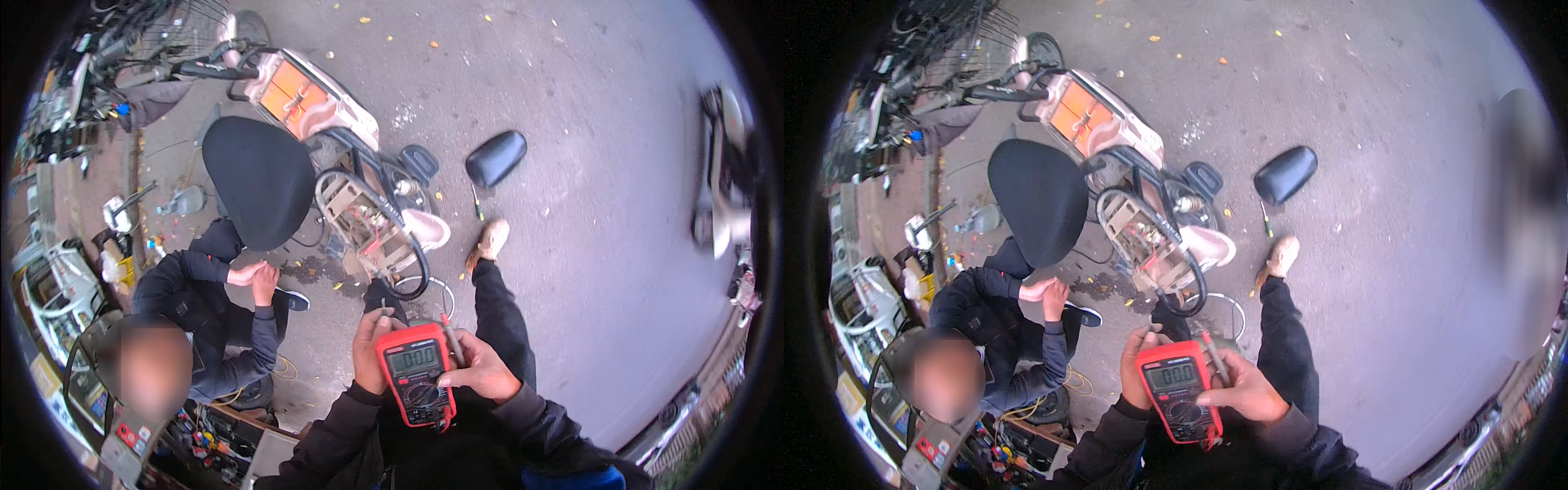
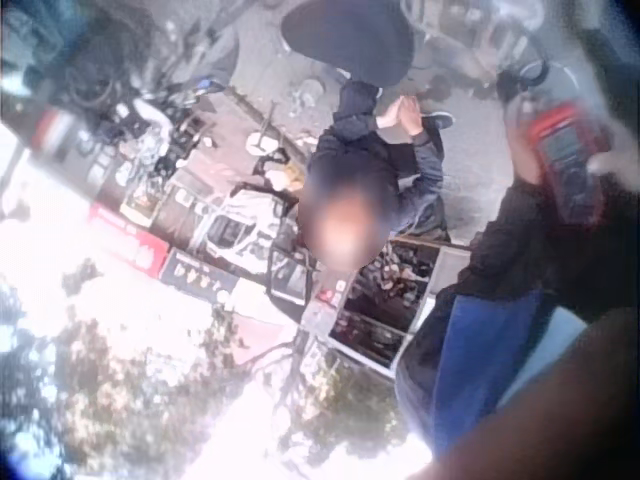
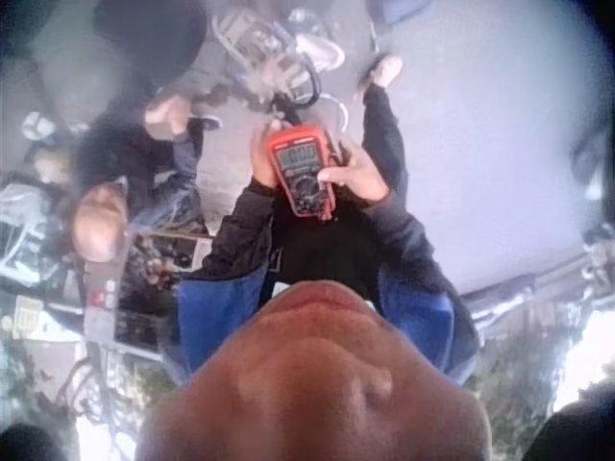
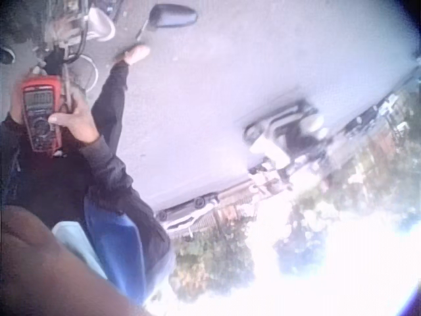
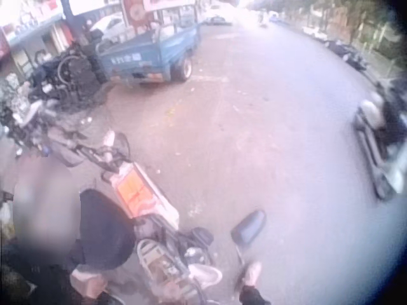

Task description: The person sits on the ground and works on the exposed wiring of a scooter, using a multimeter to test voltage at various points. They manipulate wires and connectors while another person assists by holding probes and observing the readings.

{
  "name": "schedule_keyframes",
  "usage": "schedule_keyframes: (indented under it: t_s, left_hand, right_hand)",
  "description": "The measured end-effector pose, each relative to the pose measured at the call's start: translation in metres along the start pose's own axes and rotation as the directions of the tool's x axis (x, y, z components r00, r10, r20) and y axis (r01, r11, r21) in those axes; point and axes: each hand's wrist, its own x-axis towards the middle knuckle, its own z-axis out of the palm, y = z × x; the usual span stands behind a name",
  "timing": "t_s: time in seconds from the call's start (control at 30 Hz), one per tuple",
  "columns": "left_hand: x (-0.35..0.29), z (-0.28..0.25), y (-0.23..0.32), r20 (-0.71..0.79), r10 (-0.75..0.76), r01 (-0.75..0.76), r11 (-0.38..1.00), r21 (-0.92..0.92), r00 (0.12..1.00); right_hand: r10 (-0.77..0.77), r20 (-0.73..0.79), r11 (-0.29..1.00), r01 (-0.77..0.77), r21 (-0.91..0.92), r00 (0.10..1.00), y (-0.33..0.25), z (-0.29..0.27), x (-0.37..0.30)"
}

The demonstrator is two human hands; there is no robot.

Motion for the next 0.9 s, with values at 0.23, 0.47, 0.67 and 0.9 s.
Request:
schedule_keyframes:
  t_s: [0.23, 0.47, 0.67, 0.9]
  left_hand:
    - [0.034, 0.225, -0.036, 0.172, 0.196, -0.224, 0.960, 0.166, 0.966]
    - [0.082, 0.327, -0.031, 0.112, -0.028, 0.027, 1.000, 0.013, 0.993]
    - [0.144, 0.326, 0.021, 0.017, 0.037, -0.025, 0.891, -0.454, 0.999]
    - [0.266, 0.291, 0.112, -0.240, 0.110, -0.224, 0.821, -0.526, 0.965]
  right_hand:
    - [-0.405, -0.187, 0.910, 0.414, 0.010, 0.895, -0.123, -0.134, -0.075]
    - [-0.555, -0.380, 0.820, 0.564, -0.097, 0.740, -0.226, -0.204, -0.093]
    - [-0.607, -0.361, 0.794, 0.532, -0.292, 0.708, -0.330, -0.174, -0.042]
    - [-0.508, -0.071, 0.747, 0.397, -0.533, 0.859, -0.479, -0.067, 0.089]
